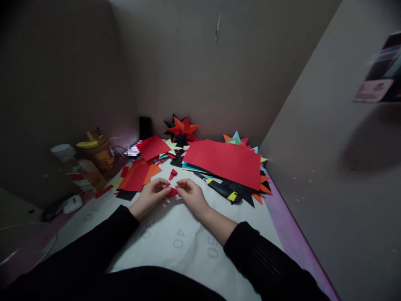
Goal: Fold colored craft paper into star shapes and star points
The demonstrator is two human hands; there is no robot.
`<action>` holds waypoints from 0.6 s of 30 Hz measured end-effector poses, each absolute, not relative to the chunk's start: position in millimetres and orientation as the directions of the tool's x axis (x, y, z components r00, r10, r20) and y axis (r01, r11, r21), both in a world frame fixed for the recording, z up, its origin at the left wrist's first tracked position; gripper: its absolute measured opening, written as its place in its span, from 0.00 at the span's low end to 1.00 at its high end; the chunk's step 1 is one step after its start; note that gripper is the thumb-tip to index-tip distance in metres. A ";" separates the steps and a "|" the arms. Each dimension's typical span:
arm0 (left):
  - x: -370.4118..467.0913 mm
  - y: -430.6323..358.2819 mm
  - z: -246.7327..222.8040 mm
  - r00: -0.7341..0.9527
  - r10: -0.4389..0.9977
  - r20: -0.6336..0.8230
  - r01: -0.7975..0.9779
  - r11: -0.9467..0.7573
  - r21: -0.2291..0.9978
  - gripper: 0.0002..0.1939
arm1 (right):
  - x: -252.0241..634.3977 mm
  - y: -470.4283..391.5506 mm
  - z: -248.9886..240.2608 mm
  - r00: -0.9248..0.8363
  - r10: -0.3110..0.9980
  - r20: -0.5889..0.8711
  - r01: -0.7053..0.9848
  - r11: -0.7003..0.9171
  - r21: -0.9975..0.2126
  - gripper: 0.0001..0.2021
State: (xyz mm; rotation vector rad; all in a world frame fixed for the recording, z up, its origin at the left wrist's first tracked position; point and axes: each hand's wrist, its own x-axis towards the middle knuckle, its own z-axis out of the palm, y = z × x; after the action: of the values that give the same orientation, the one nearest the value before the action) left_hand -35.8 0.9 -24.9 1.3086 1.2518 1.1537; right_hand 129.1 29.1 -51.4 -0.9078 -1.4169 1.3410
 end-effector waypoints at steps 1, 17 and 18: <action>-36.5 2.1 -26.4 0.015 1.000 0.019 0.093 -0.020 0.995 0.15 | 129.0 27.9 -50.7 -0.279 0.947 0.159 -0.097 0.136 -0.986 0.11; -39.1 6.8 -36.5 0.011 1.000 0.000 0.010 0.000 1.000 0.12 | 128.4 26.0 -49.4 -0.304 0.926 0.223 -0.111 0.198 -0.974 0.11; -39.0 6.7 -36.3 0.010 1.000 -0.001 0.018 0.000 1.000 0.12 | 128.6 26.0 -49.7 -0.303 0.927 0.221 -0.105 0.198 -0.975 0.11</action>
State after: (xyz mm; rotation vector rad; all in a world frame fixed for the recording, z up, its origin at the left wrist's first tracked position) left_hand -39.0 6.7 -36.3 1.2264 1.2152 1.1931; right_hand 128.6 26.0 -49.7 -0.8282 -1.4744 1.3024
